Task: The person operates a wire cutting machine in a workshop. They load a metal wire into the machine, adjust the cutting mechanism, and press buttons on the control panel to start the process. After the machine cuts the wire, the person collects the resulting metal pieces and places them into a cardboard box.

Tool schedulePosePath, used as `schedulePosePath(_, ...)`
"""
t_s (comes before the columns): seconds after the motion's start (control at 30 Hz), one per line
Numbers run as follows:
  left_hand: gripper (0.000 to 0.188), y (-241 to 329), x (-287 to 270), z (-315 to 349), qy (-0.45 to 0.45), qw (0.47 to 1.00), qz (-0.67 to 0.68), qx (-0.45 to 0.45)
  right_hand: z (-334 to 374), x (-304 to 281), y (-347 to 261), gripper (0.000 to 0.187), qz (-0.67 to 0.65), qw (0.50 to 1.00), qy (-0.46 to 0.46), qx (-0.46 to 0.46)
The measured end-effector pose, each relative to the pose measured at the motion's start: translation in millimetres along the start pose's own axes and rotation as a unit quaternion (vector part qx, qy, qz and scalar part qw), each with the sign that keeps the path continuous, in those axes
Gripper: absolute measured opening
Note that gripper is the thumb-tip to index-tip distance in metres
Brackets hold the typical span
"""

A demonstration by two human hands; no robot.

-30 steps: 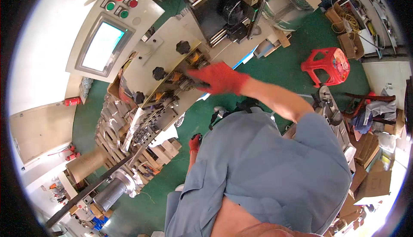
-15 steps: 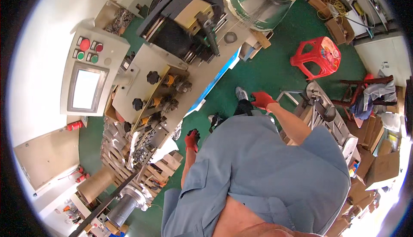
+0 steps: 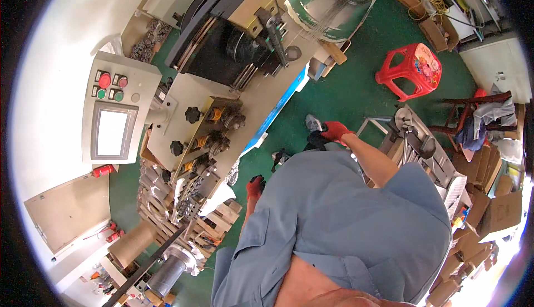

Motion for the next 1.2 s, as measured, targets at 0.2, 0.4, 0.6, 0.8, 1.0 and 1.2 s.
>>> schedulePosePath(0.2,0.016,-3,-8,4,0.001,0.998,-0.058,0.023,11,-10,2,0.056,-0.081,0.994,-0.051,0.058)
schedulePosePath(0.4,0.018,62,41,28,0.007,0.998,-0.047,0.05,-6,-2,20,0.047,-0.042,0.997,0.02,0.056)
schedulePosePath(0.6,0.016,61,51,20,0.006,0.998,0.016,0.057,-22,11,39,0.037,-0.119,0.99,0.026,0.068)
schedulePosePath(0.8,0.016,62,56,32,0.019,0.997,-0.042,0.06,-21,1,35,0.03,-0.136,0.983,-0.028,0.121)
schedulePosePath(1.0,0.018,41,46,34,0.044,0.998,-0.003,0.038,-64,22,74,0.028,-0.11,0.991,-0.015,0.069)
schedulePosePath(1.2,0.017,42,65,28,0.057,0.998,-0.014,0.034,-102,25,111,0.048,-0.072,0.995,-0.02,0.06)
Point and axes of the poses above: each hand's wrist, its own z-axis away from the middle knuckle, its own x-axis out of the palm, y = z × x, the point moved 4 cm from there along -z, towards the middle knuckle, and after that the axes turned 14 degrees about x, right-handed, at the moved point
